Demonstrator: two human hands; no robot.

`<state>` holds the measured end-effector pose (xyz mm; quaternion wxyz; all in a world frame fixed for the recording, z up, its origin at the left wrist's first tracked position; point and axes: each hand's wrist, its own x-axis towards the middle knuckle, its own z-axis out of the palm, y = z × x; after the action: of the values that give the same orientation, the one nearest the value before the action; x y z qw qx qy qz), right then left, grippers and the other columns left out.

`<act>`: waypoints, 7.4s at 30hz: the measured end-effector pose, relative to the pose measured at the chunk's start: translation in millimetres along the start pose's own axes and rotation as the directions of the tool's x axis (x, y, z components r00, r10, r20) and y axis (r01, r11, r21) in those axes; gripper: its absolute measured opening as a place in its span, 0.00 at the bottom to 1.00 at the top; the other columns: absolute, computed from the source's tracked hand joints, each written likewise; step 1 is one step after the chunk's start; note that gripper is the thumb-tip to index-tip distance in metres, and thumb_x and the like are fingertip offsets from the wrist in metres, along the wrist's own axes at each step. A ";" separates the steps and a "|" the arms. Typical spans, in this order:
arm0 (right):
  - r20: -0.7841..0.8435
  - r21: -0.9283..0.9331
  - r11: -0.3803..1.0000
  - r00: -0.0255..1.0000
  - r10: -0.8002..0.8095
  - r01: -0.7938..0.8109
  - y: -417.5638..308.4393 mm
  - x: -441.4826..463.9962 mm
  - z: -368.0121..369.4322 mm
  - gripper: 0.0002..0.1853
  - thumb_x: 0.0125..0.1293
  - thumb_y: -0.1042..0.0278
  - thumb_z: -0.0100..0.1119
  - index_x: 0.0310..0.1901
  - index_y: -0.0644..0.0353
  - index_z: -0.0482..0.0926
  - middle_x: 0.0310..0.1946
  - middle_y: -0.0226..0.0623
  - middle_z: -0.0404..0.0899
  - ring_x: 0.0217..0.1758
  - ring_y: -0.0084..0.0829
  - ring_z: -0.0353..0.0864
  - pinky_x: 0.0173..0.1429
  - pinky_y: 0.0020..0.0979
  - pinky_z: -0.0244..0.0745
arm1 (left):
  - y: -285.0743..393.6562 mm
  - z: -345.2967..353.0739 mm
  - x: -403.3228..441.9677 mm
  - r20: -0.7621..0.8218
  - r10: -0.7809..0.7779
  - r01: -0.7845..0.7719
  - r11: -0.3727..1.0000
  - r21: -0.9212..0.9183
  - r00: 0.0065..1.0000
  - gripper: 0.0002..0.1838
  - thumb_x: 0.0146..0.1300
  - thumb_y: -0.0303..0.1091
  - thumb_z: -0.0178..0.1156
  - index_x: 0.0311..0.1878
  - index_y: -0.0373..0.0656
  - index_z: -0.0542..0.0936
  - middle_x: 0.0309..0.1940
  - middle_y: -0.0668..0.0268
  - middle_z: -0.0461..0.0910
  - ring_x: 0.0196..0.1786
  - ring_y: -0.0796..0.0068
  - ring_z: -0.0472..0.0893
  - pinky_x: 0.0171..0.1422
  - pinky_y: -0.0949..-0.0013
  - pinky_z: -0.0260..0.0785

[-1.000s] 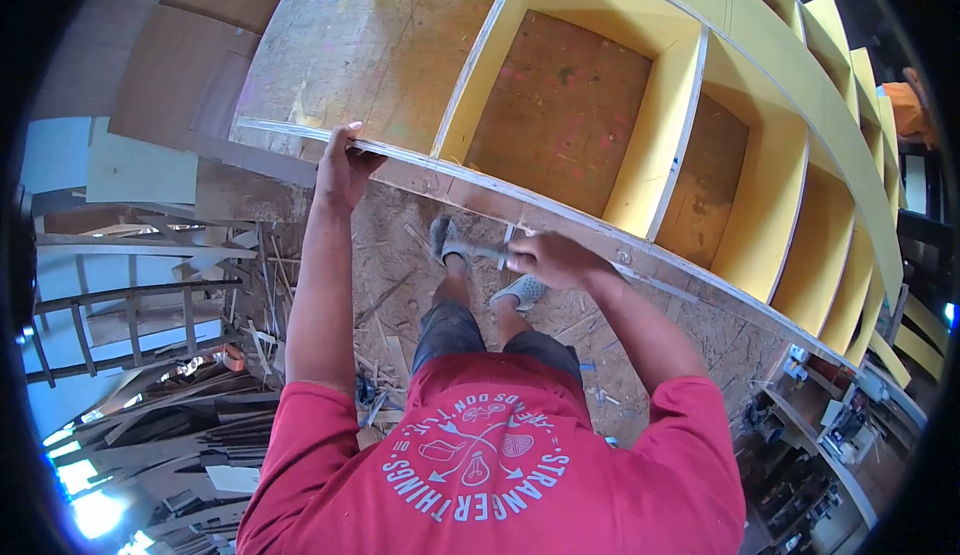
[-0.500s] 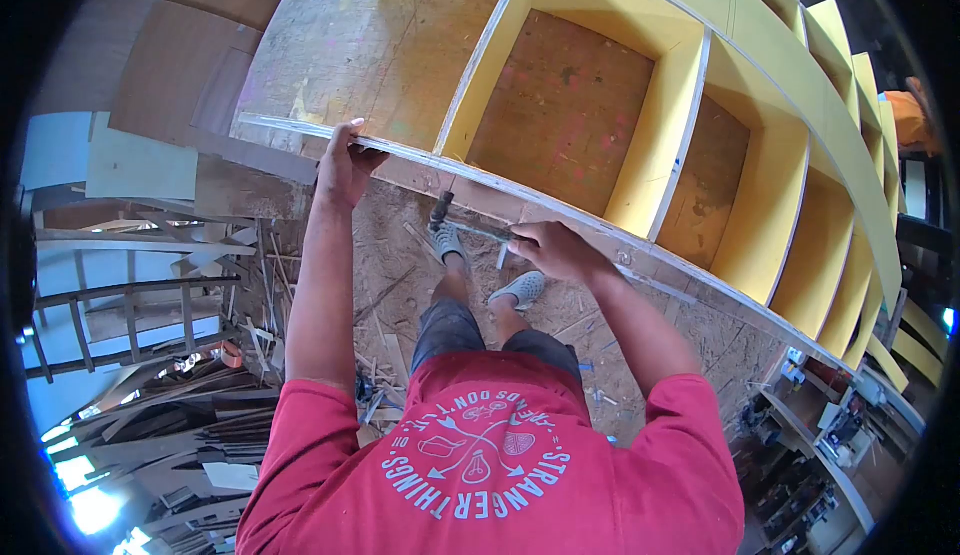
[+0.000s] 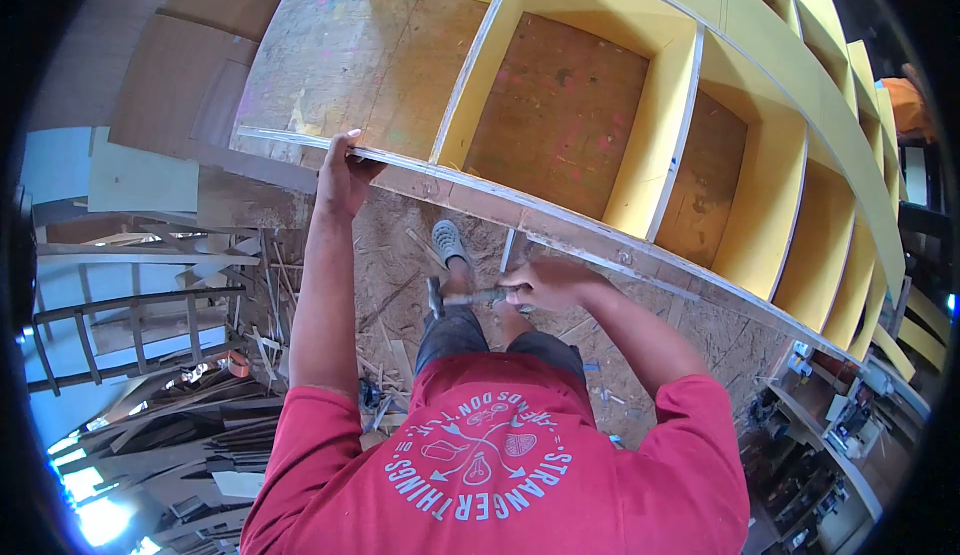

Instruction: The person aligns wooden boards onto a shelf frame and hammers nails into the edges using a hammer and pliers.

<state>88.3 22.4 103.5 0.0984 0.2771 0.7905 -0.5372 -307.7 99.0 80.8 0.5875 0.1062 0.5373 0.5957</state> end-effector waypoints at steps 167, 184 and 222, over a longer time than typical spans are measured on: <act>-0.892 0.344 0.939 0.314 0.326 0.001 625.0 -1240.3 -125.6 0.18 0.70 0.61 0.75 0.57 0.60 0.86 0.34 0.32 0.84 0.34 0.22 0.82 0.43 0.28 0.80 | -747.2 992.5 -586.4 0.200 0.412 -0.455 0.747 0.485 0.889 0.06 0.68 0.24 0.58 0.45 0.43 0.76 0.30 0.71 0.73 0.29 0.81 0.75 0.35 0.75 0.68; -0.852 0.195 0.977 0.479 0.212 -0.086 631.1 -1141.4 -102.5 0.45 0.65 0.79 0.50 0.85 0.60 0.50 0.85 0.49 0.53 0.88 0.68 0.42 0.90 0.57 0.35 | -790.4 976.8 -590.2 0.042 0.540 -0.442 0.639 0.629 0.841 0.06 0.59 0.29 0.65 0.34 0.39 0.78 0.25 0.72 0.74 0.29 0.80 0.73 0.35 0.69 0.67; -0.752 0.299 0.874 0.658 -0.031 0.383 397.1 -938.6 -13.8 0.08 0.71 0.71 0.68 0.49 0.62 0.87 0.43 0.39 0.89 0.46 0.31 0.89 0.54 0.35 0.84 | -696.8 763.4 -646.4 0.426 0.207 -0.425 0.743 0.517 0.881 0.13 0.71 0.32 0.63 0.54 0.36 0.80 0.33 0.61 0.83 0.36 0.75 0.80 0.45 0.64 0.76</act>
<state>1082.5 -170.2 218.8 -0.3509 0.3870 0.6504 -0.5514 864.7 -220.3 179.4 0.4963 0.4778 0.5599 0.4603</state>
